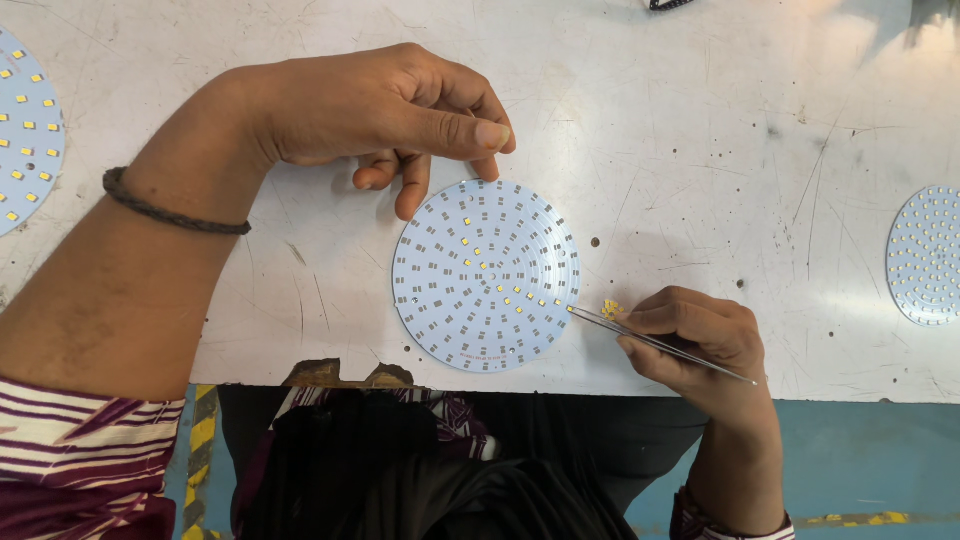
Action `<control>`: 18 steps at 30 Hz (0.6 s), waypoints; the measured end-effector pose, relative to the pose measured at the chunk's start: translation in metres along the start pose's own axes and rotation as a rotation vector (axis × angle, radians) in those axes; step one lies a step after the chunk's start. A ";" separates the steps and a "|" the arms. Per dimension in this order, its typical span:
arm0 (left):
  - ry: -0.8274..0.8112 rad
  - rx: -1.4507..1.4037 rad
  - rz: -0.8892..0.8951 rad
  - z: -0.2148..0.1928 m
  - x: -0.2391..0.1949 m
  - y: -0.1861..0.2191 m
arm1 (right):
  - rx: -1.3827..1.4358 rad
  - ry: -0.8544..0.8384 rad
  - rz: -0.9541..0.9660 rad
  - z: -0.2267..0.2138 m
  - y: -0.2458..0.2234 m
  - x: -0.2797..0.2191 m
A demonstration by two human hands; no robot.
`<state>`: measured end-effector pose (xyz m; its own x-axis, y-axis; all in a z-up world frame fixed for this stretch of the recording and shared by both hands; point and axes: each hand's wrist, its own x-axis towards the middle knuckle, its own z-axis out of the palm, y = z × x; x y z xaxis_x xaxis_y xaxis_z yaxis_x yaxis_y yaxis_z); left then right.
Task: The person uses tweezers to pick up small yellow LED components and place them into designated spots on a circular LED board. They rotate the board to access different areas and continue placing components one by one.
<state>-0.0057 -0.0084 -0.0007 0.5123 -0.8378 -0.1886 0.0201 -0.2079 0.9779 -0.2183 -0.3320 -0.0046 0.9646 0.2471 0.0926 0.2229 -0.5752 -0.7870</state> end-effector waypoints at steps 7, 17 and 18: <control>-0.004 0.010 -0.003 0.001 -0.002 0.003 | -0.009 0.154 0.031 -0.006 0.006 -0.023; -0.051 -0.011 0.043 -0.001 -0.001 0.003 | -0.058 0.230 0.020 0.008 0.001 -0.046; -0.045 -0.004 0.038 -0.001 -0.001 0.003 | -0.063 0.234 0.016 0.009 -0.001 -0.044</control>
<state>-0.0054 -0.0074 0.0024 0.4737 -0.8670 -0.1547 0.0047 -0.1732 0.9849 -0.2625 -0.3358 -0.0136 0.9729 0.0541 0.2249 0.2084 -0.6271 -0.7505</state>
